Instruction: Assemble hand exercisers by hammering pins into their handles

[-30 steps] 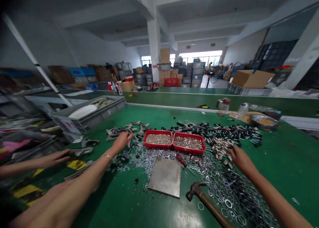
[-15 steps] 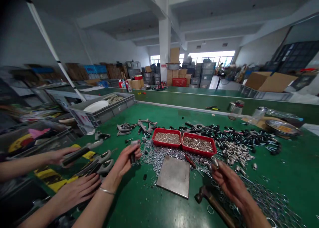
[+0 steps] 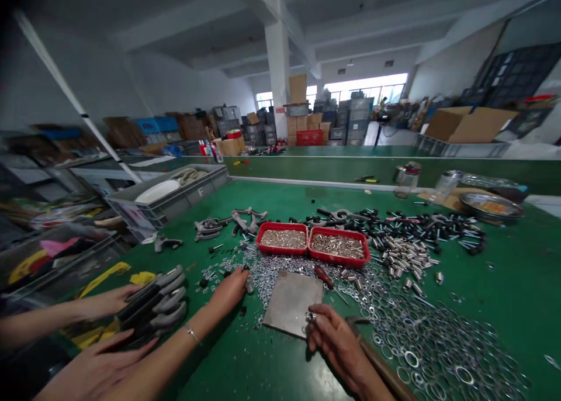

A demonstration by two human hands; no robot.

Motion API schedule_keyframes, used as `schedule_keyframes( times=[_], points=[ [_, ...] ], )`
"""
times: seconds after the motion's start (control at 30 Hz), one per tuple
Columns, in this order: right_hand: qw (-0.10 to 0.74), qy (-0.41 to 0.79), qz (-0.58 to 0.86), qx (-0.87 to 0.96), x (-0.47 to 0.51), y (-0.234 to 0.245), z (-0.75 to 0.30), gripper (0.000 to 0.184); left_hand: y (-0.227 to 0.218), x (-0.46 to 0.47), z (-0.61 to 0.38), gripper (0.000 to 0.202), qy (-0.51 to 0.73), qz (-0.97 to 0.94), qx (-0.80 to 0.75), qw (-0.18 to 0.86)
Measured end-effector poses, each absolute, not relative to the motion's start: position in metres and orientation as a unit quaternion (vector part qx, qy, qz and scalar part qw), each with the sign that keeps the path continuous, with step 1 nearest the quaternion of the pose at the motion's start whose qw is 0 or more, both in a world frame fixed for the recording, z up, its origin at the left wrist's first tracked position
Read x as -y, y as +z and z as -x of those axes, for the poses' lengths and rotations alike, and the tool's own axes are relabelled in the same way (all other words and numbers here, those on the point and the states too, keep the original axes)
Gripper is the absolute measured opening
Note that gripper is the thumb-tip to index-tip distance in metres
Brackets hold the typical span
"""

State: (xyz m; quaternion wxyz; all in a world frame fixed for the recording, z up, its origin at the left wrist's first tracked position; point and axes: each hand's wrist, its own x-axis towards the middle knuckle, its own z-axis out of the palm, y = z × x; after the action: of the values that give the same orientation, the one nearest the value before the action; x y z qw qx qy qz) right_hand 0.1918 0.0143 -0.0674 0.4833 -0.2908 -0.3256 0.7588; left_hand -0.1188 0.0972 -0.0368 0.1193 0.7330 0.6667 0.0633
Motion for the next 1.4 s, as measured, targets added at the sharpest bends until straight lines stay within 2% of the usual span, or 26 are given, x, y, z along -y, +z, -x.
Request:
schedule_keyframes(
  times=[0.13,0.27,0.33,0.43,0.53,0.63,0.87,1.17,1.27,1.33,1.4],
  points=[
    [0.492,0.757,0.280,0.326,-0.012,-0.065,-0.189,0.018,-0.034,-0.098,0.122,0.032,0.046,-0.750,-0.652,0.104],
    [0.512,0.764,0.262,0.293,-0.014,-0.061,-0.188,0.019,-0.024,-0.096,0.133,0.030,0.188,-0.708,-0.669,0.124],
    [0.510,0.767,0.264,0.286,-0.015,-0.058,-0.188,0.020,-0.017,-0.091,0.128,0.023,0.271,-0.668,-0.667,0.188],
    [0.505,0.763,0.283,0.288,-0.014,-0.052,-0.186,0.018,-0.008,-0.072,0.098,0.015,0.343,-0.613,-0.614,0.360],
    [0.487,0.754,0.305,0.319,-0.010,-0.040,-0.181,0.017,-0.007,-0.047,0.051,0.025,0.343,-0.565,-0.532,0.530],
    [0.450,0.748,0.328,0.362,-0.004,-0.026,-0.177,0.019,-0.008,-0.028,0.017,0.030,0.328,-0.538,-0.484,0.607],
    [0.415,0.760,0.346,0.363,-0.001,-0.011,-0.175,0.023,-0.010,-0.019,0.009,0.029,0.318,-0.529,-0.473,0.629],
    [0.367,0.809,0.352,0.293,-0.002,-0.015,-0.177,0.026,-0.006,-0.021,0.022,0.008,0.279,-0.685,-0.430,0.517],
    [0.381,0.727,0.410,0.398,-0.004,-0.018,-0.183,0.031,-0.004,-0.022,0.031,0.023,0.257,-0.711,-0.428,0.495],
    [0.391,0.630,0.464,0.485,-0.008,-0.016,-0.191,0.032,-0.008,-0.025,0.036,0.044,0.253,-0.680,-0.427,0.540],
    [0.393,0.564,0.492,0.534,-0.015,-0.012,-0.200,0.030,-0.014,-0.033,0.038,0.056,0.278,-0.616,-0.416,0.609]
  ],
)
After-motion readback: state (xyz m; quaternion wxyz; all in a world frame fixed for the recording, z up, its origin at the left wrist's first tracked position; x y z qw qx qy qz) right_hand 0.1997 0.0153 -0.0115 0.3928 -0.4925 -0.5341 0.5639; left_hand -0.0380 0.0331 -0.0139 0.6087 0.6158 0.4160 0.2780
